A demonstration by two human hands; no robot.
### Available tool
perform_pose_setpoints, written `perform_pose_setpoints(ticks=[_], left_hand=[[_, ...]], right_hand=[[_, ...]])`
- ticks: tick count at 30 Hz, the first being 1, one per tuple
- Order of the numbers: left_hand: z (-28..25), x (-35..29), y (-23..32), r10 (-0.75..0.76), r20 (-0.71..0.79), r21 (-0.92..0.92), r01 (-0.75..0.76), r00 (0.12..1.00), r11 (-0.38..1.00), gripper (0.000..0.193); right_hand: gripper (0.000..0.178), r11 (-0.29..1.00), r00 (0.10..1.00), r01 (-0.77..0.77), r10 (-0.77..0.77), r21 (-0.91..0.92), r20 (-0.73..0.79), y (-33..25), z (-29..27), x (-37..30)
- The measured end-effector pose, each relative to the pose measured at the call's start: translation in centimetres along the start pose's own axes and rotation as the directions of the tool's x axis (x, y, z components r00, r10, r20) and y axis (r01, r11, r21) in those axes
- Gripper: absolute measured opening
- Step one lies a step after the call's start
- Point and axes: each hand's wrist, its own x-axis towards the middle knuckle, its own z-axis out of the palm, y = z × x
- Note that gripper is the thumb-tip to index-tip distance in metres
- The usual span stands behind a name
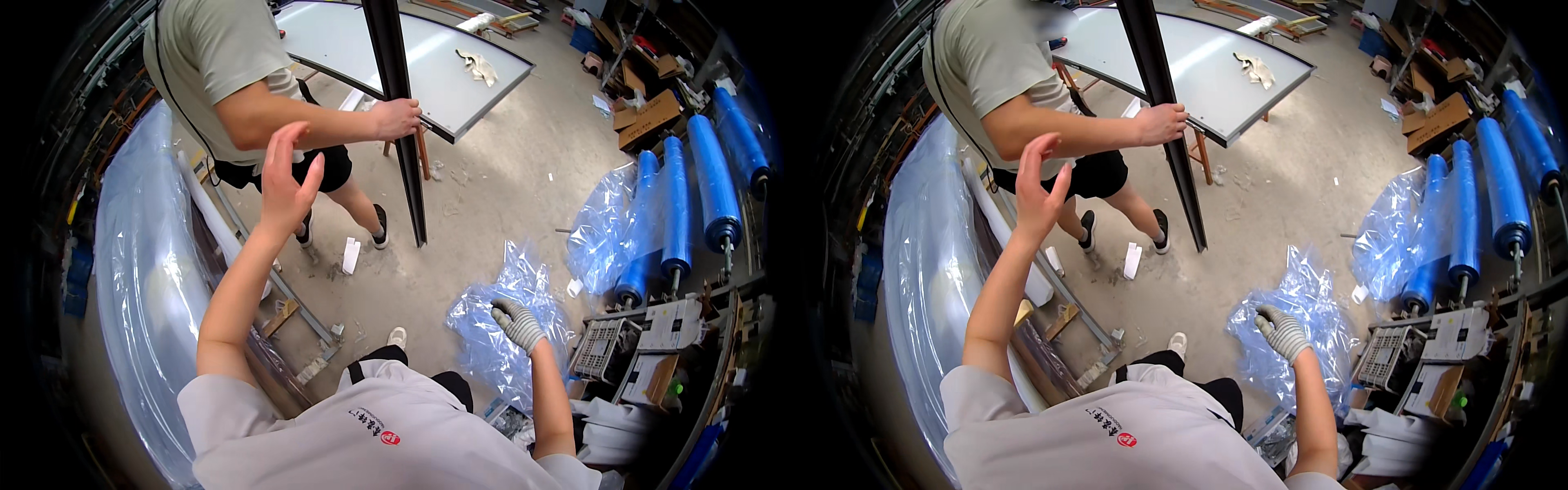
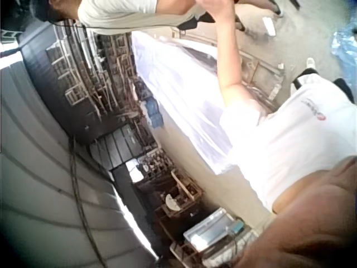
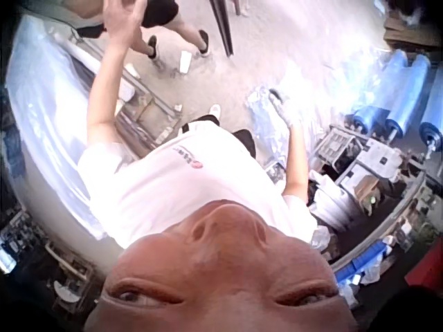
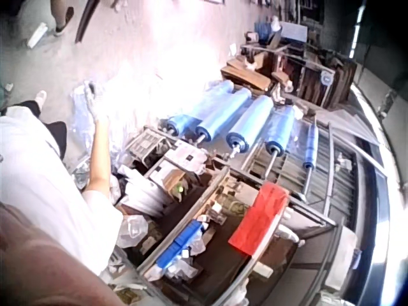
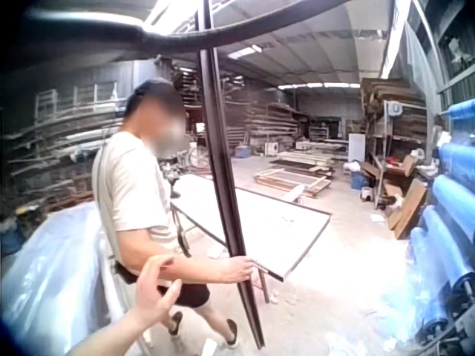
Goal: The person assembles a window frame by attaching a metal profile to a large white panel. They use a cordless drill to secure the profile with screws and a screwdriver for adjustments. Another person assists by holding the frame and panel in place.
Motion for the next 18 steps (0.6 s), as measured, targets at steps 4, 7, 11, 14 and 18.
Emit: perform_pose_setpoints(ticks=[4,7,11,14,18], left_hand=[[0.5,8.2,-4.9,0.003,-0.18,-0.126,-0.026,0.984,0.992,0.049],[0.7,14.4,-8.1,-0.034,-0.291,-0.067,0.015,0.956,0.998,0.072],[-1.2,22.5,-12.2,-0.181,-0.295,-0.13,0.149,0.938,0.98,0.099],[-2.4,27.2,-15.2,-0.263,-0.34,-0.153,0.222,0.903,0.963,0.11],[-2.5,31.3,-14.4,-0.297,-0.286,-0.006,0.308,0.911,0.951,0.106]], right_hand=[[0.036,1.0,1.0,0.008,-0.009,-0.019,-0.02,-1.5,-0.4,3.5],[0.035,0.999,0.999,-0.039,0.039,0.008,-0.012,-0.2,-0.7,5.5],[0.033,0.994,0.994,-0.107,0.106,0.036,0.03,2.8,-1.4,9.2],[0.032,0.991,0.994,-0.102,0.097,0.09,0.059,4.1,-2.1,13.0],[0.031,0.992,0.998,0.018,-0.024,0.127,0.052,3.1,-5.0,20.6]])
